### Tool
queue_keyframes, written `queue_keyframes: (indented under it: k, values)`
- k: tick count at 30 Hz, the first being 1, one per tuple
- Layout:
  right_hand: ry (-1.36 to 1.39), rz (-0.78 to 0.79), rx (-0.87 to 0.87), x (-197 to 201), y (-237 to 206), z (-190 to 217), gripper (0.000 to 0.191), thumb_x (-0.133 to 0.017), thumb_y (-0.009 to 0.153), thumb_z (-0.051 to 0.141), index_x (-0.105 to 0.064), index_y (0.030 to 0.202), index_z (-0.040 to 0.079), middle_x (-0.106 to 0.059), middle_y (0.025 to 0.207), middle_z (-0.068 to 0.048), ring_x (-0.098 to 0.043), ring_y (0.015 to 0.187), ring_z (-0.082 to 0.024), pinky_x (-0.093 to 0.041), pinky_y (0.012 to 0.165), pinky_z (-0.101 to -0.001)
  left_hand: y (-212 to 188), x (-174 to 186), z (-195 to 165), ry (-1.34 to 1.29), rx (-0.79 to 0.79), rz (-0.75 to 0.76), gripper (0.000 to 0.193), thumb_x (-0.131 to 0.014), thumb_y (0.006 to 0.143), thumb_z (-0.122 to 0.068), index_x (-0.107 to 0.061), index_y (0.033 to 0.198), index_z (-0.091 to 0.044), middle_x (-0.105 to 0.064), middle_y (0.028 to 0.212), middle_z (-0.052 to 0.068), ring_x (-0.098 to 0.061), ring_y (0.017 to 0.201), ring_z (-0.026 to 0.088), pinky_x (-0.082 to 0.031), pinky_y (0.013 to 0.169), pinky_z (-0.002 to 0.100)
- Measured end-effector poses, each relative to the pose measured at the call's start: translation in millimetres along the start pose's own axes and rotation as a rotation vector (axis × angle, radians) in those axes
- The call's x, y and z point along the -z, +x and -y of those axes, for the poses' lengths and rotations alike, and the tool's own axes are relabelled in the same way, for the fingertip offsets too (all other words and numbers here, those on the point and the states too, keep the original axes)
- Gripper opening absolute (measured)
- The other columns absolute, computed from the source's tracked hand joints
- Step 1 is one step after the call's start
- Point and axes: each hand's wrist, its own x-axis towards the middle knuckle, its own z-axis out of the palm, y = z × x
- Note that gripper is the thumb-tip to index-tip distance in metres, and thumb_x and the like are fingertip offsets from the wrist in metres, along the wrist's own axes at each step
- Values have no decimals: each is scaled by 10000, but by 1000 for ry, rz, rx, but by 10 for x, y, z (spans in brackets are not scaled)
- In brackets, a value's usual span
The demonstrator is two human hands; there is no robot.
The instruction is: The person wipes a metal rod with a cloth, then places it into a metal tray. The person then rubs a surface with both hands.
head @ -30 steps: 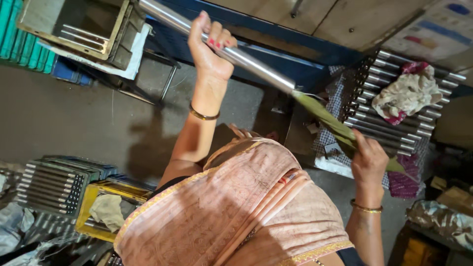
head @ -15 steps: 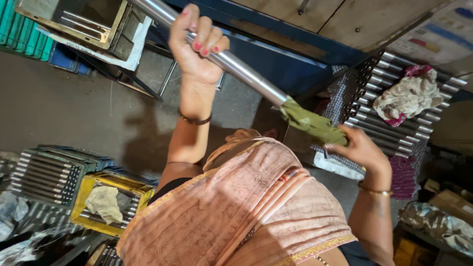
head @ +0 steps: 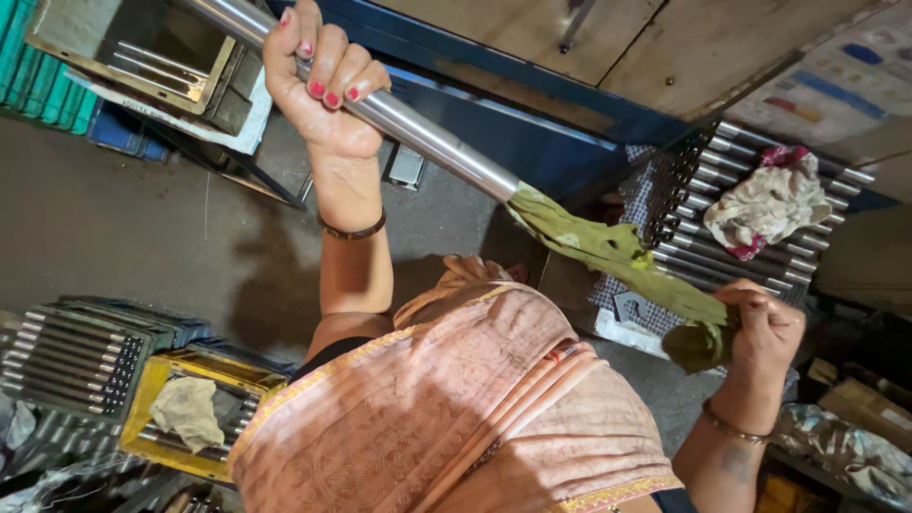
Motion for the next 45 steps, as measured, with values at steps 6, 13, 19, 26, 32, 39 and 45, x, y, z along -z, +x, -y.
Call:
queue_keyframes:
  k: [6,13,19,26,32,39,45]
  values:
    - [23,-188,37,-295,137,-51,560,-684,1096,8,-374,633,56,-585,757,-108,-555,693,-147,-468,670,-308,21,67,39,-20,-27,37,288,-470,1076,-297,-403,821,-180,-299,479,-69,-275,379,45,-353,471,211]
    - [395,-201,-193,-789,236,21,319,-644,958,32,-518,667,62,-493,674,-23,-435,577,-134,-379,588,-310,11,90,211,22,-56,2,293,-494,1084,-282,-408,820,-186,-287,526,-70,-242,390,44,-282,438,214]
    - [559,-47,-126,-1783,585,-294,466,-660,1137,157,-461,717,124,-431,734,34,-385,649,-81,-352,617,-246,-223,-87,1299,87,50,-205,153,-552,987,-203,-454,873,-174,-296,520,-45,-273,404,101,-290,437,290]
    - [463,15,-230,-2198,683,-320,398,-523,1044,491,-614,1086,106,-620,1057,-38,-566,947,-155,-483,876,-319,-185,140,1479,233,119,-261,240,-596,981,-146,-423,815,-158,-353,507,-29,-341,389,114,-354,412,314]
    - [58,87,20,-2017,1064,-108,528,-524,1116,542,-603,1229,33,-658,1190,-92,-544,1017,-166,-451,961,-328,-267,313,1741,743,296,-189,264,-695,951,-140,-497,779,-113,-435,513,-32,-430,381,88,-396,387,287]
    - [482,43,83,-1928,1510,350,586,-602,1031,524,-552,1395,67,-660,1325,-119,-613,1282,-247,-482,1127,-399,-400,616,2214,1362,749,77,202,-722,811,-226,-628,815,-47,-567,522,15,-539,362,124,-443,348,304]
    - [763,-165,-64,-1670,1590,63,432,-610,1095,376,-582,1310,1,-667,990,-112,-664,986,-281,-526,987,-433,-499,807,2740,1457,1073,167,228,-691,782,-200,-600,701,-8,-583,516,81,-564,364,170,-465,355,333]
